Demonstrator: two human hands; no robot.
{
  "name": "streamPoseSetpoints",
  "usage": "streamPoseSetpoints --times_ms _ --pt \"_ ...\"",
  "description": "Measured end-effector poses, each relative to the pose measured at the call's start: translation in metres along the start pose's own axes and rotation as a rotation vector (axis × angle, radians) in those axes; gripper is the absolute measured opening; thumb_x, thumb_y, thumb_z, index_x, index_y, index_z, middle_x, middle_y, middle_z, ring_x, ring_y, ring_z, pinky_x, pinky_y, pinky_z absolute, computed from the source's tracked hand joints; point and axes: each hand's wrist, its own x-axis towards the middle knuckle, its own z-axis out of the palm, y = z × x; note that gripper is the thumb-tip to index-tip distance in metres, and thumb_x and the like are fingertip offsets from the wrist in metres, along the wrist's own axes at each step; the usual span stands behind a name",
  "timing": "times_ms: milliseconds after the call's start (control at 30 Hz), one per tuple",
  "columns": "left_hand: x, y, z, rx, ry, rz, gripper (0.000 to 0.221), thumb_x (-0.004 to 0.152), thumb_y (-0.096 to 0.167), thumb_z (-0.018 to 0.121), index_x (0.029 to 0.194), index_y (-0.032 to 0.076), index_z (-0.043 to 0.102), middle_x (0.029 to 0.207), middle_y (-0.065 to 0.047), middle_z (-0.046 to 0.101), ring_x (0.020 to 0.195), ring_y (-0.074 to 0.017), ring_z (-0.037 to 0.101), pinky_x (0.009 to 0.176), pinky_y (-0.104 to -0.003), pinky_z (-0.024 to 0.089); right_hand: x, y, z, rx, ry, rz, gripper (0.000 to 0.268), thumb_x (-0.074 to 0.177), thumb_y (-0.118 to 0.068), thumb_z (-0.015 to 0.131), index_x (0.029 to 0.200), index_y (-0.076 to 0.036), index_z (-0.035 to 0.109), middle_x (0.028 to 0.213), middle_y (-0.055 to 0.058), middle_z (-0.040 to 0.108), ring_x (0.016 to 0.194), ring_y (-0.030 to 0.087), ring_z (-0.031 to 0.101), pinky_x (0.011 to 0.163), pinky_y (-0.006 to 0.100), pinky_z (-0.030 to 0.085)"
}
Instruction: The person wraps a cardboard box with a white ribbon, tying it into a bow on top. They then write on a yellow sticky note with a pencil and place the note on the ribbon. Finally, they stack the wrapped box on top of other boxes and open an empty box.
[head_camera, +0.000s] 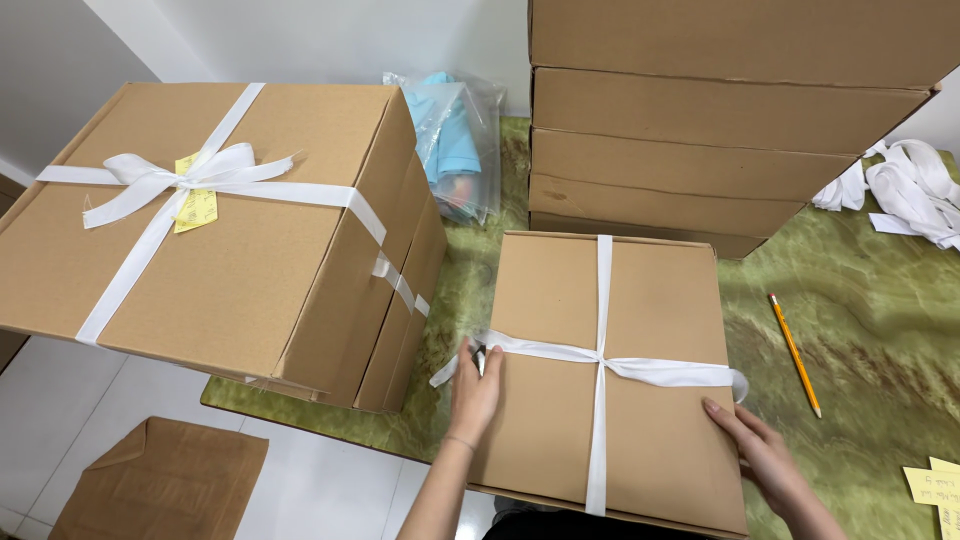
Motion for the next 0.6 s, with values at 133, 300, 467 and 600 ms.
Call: streamPoseSetpoints --times_ms 133,300,467,600 --pt "-0.025 0.043 -0.008 0.378 0.328 0.557 0.057 0.097 0.027 0.064 0.146 0.004 0.048 0.151 -0.017 0.053 0.141 -0.0372 0.045 0.114 -0.053 0.044 0.028 0.020 -0.026 -0.608 0.368 -0.508 0.054 0.082 -0.043 0.080 0.131 -0.021 0.078 0.127 0.021 0.072 0.104 0.032 0.075 0.100 0.045 0.055" --pt "-0.002 0.053 0.039 0.504 -0.052 0.868 0.036 0.093 0.022 0.071 0.127 0.013 0.068 0.132 -0.009 0.061 0.128 -0.0343 0.052 0.109 -0.051 0.040 0.036 0.007 0.017 -0.616 0.217 -1.019 0.038 0.084 -0.025 0.082 0.120 -0.015 0.080 0.116 0.008 0.065 0.106 0.023 0.067 0.097 0.037 0.054" --pt "0.026 0.049 0.075 0.643 -0.122 1.021 0.022 0.085 0.035 0.085 0.092 0.016 0.076 0.105 0.000 0.063 0.110 -0.0268 0.055 0.089 -0.045 0.050 0.051 -0.004 0.065 -0.813 0.046 -1.165 0.034 0.076 -0.036 0.089 0.105 -0.020 0.083 0.096 0.001 0.065 0.089 0.020 0.067 0.079 0.032 0.052" --pt "0.036 0.062 0.071 0.630 -0.158 1.002 0.019 0.082 0.036 0.085 0.081 0.022 0.071 0.094 0.004 0.064 0.103 -0.0237 0.061 0.087 -0.040 0.053 0.041 -0.020 0.077 -0.984 0.056 -1.152 0.019 0.079 -0.035 0.086 0.083 -0.017 0.078 0.090 0.000 0.067 0.096 0.024 0.066 0.085 0.039 0.052"
